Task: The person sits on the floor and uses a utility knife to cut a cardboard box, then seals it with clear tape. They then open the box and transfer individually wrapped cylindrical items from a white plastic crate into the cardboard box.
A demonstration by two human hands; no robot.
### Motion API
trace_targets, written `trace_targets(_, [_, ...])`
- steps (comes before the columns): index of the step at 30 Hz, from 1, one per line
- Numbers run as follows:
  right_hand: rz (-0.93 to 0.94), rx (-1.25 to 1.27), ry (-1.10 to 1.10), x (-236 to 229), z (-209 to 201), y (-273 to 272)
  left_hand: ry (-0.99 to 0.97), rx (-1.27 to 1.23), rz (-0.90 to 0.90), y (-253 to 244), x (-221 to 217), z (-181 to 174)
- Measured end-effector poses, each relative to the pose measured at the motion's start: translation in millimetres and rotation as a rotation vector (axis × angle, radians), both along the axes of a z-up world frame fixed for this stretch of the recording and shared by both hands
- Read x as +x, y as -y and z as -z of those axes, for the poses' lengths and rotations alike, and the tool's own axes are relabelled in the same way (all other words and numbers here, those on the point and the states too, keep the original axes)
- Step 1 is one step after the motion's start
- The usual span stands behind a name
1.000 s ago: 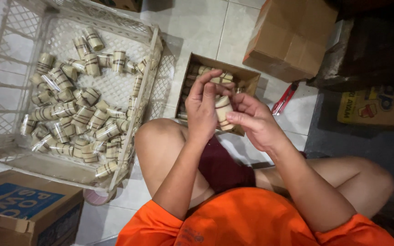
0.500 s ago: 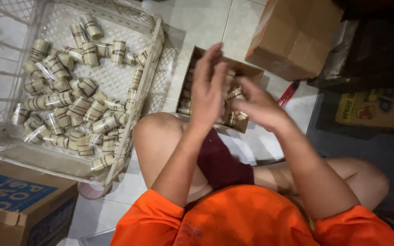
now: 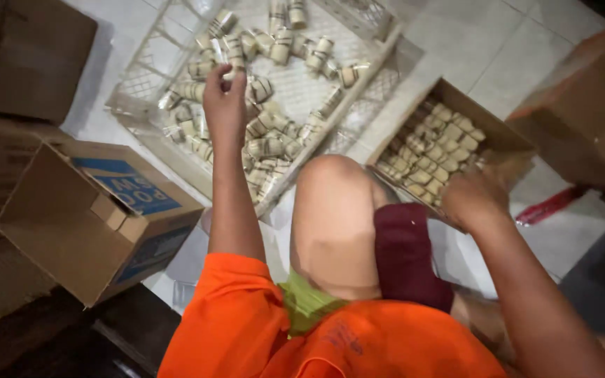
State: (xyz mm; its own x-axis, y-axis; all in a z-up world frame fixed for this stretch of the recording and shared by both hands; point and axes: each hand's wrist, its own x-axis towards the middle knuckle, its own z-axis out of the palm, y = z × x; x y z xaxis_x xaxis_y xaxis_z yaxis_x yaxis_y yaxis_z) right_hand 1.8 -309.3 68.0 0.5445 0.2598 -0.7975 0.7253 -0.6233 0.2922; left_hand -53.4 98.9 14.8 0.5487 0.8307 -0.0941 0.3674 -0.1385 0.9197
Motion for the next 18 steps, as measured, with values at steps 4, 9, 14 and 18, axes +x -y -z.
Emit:
trace_targets(4, [0.054, 0.320, 0.129, 3.0, 43.8, 59.2, -0.249, -0.020, 0.113, 7.9, 16.6, -8.7])
trace_targets(9, [0.675, 1.006, 0.218, -23.7, -44.8, 73.2, -0.424, 0.321, 0.456, 33.5, 88.9, 22.0])
trace_targets(14, [0.664, 1.028, 0.286, -48.0, -34.5, 121.1, -0.558, 0.513, 0.625, 52.4, 149.4, 81.0])
trace_targets(18, [0.859, 1.045, 0.198, -71.6, -31.2, 148.9, -0.448, 0.359, 0.501, 67.1, 173.4, 118.1])
